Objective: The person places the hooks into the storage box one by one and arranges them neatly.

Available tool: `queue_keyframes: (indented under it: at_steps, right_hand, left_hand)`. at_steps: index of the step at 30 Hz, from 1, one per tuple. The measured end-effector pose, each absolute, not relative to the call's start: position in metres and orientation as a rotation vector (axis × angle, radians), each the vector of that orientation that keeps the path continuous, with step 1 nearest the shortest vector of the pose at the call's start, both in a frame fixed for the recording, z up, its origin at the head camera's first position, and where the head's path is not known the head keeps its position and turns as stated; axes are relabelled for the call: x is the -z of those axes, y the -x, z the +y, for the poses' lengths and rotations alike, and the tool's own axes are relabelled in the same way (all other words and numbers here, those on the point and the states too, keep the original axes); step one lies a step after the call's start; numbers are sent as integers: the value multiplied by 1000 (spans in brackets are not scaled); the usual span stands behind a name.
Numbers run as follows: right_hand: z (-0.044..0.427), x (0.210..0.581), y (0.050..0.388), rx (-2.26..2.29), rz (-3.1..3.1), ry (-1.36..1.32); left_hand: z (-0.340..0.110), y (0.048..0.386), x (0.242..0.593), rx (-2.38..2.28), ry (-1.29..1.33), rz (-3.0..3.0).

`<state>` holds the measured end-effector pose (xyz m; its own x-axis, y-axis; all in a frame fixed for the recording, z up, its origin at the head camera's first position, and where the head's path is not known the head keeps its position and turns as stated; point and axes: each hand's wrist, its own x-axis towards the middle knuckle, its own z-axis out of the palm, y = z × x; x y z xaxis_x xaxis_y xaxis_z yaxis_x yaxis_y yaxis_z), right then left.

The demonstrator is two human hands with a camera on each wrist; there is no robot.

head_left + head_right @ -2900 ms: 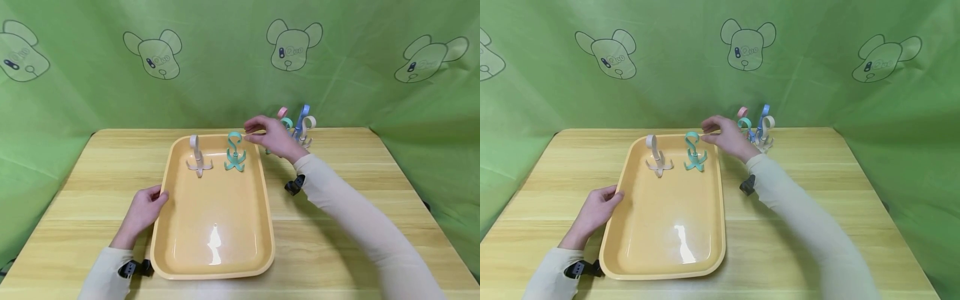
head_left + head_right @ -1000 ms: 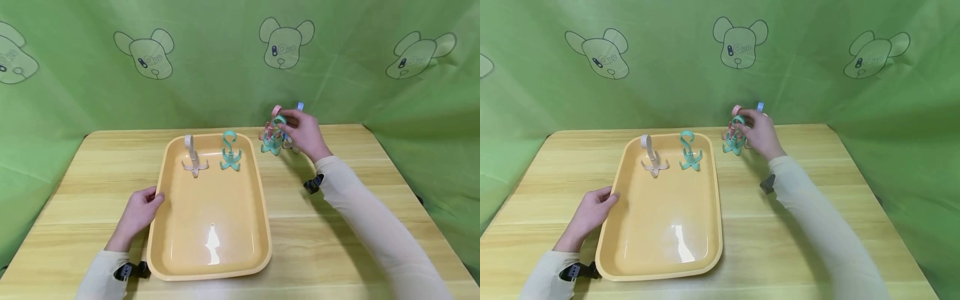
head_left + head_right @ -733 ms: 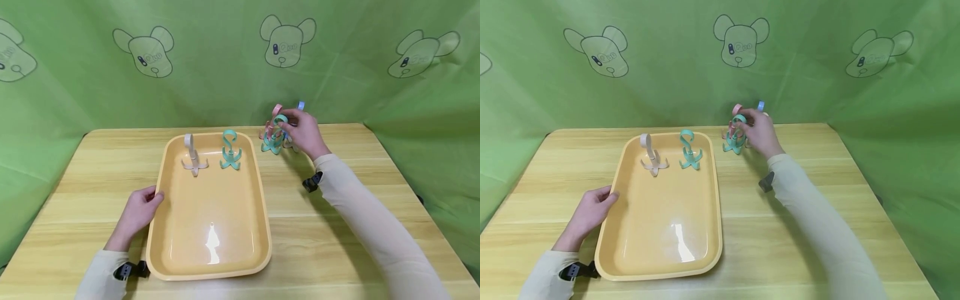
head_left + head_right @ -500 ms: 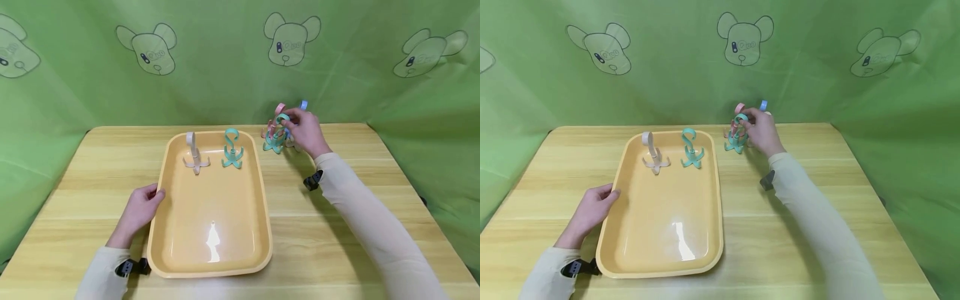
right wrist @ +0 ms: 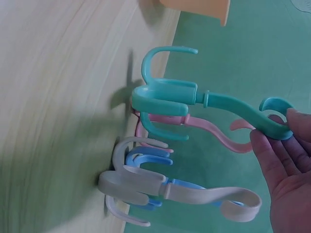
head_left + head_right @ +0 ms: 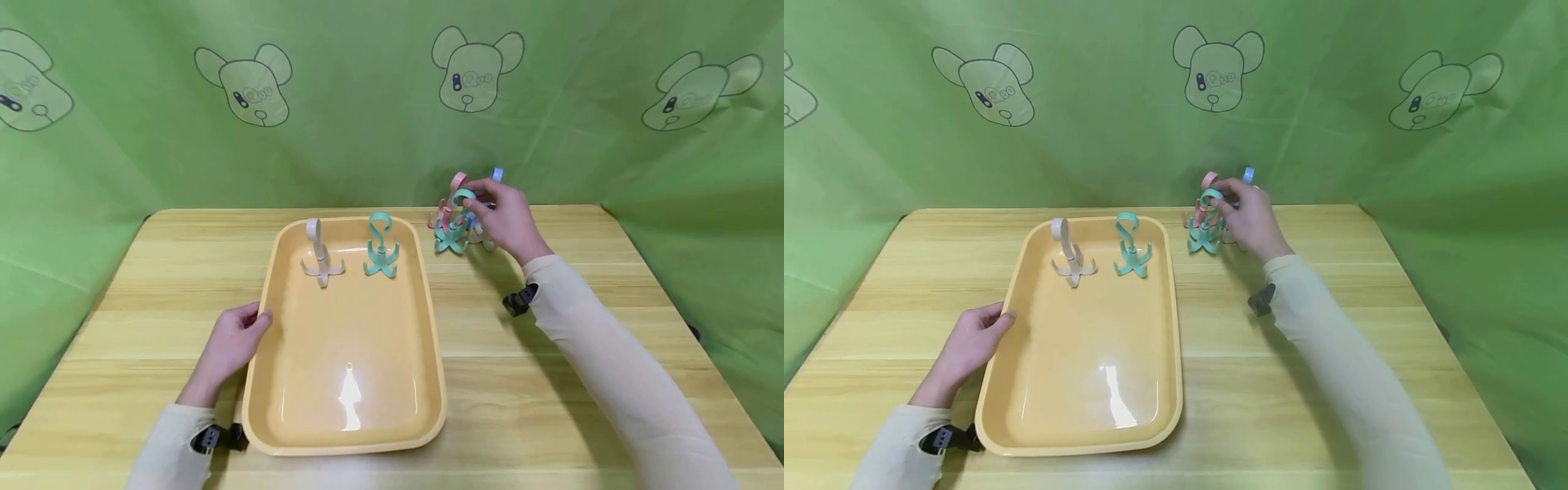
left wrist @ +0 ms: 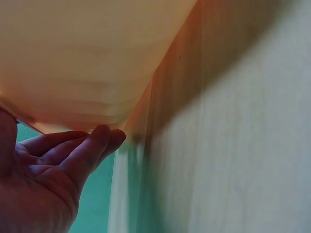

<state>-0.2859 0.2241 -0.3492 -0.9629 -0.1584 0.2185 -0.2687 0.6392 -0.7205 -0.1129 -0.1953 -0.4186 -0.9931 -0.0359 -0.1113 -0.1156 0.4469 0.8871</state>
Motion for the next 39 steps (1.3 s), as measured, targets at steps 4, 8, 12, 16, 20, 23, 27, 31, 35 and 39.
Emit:
queue_keyframes:
  at_steps: [4,8,12,16,20,23,27,31,35,39]
  right_hand:
    - [226,346,283,-1223,-2705,-372]
    - [228,344,280,-1215,-2675,-391]
    - [228,341,274,-1217,-2670,-399]
    - [227,335,266,-1246,-2669,-412]
    - [224,329,260,-1257,-2659,-441]
    - [221,325,256,-1265,-2658,-465]
    - [216,319,252,-1293,-2644,-500]
    - [211,314,248,-1335,-2616,-507]
    - [210,309,243,-1378,-2604,-481]
    - [209,303,236,-1398,-2583,-504]
  left_hand:
    - [-196,113,419,-1612,133,2603]
    - [-195,113,419,-1612,134,2602]
    - [-195,113,418,-1608,129,2602]
    - [-195,113,418,-1600,117,2606]
    - [-196,112,418,-1581,119,2615]
    - [-197,111,417,-1573,124,2618]
    - [-199,111,416,-1573,117,2617]
    - [-199,111,417,-1590,115,2614]
    - [-198,112,418,-1612,104,2599]
    - [-196,112,419,-1606,105,2599]
